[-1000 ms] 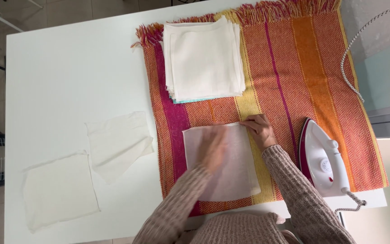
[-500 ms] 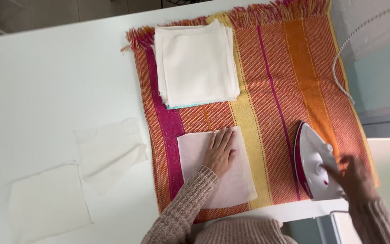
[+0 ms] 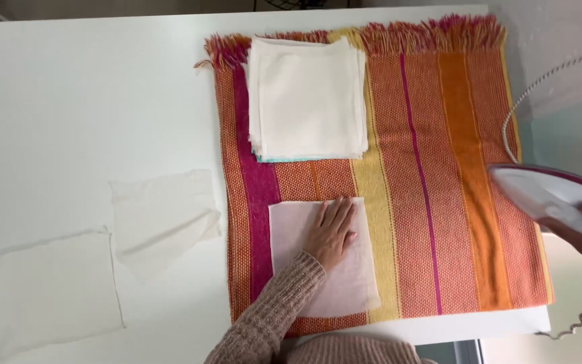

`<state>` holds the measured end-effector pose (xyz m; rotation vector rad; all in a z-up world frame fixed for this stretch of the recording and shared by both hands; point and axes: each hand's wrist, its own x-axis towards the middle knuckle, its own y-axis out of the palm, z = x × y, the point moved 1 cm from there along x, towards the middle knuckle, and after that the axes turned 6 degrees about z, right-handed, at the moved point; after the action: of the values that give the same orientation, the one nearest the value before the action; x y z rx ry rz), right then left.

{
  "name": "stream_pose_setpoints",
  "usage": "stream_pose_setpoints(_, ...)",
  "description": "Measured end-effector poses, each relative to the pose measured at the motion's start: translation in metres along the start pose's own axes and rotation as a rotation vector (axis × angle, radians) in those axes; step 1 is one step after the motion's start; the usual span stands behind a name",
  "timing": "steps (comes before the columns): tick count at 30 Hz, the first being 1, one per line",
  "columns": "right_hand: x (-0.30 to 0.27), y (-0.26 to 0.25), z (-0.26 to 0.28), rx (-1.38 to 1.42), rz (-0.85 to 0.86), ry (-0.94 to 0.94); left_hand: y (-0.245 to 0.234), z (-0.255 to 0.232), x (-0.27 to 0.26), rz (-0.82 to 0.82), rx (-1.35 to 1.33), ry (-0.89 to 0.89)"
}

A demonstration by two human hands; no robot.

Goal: Ironing white fabric squares on a table.

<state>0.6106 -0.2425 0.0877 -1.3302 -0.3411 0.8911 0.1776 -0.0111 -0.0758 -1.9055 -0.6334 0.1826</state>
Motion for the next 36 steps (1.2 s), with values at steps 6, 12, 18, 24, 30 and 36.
stream_pose_setpoints(6,0.059,0.069,0.128,-0.617,0.244,-0.526,-0.003,0.001,0.002,-0.005,0.003,0.008)
stream_pose_setpoints(12,0.062,0.092,0.206,-0.689,0.581,-0.329,-0.014,0.0,0.005,0.0,-0.051,0.008)
stream_pose_setpoints(18,0.078,0.115,0.204,-0.7,0.593,-0.337,-0.015,0.007,0.004,-0.131,-0.198,-0.029)
stream_pose_setpoints(24,0.085,0.132,0.215,-0.54,0.535,-0.364,0.001,0.097,-0.005,-0.307,0.037,-0.049)
stream_pose_setpoints(30,0.085,0.139,0.244,-0.593,0.522,-0.442,0.029,0.168,-0.046,-0.255,0.122,-0.191)
stream_pose_setpoints(36,0.081,0.143,0.278,-0.575,0.573,-0.505,-0.03,0.156,-0.06,-0.374,-0.076,-0.205)
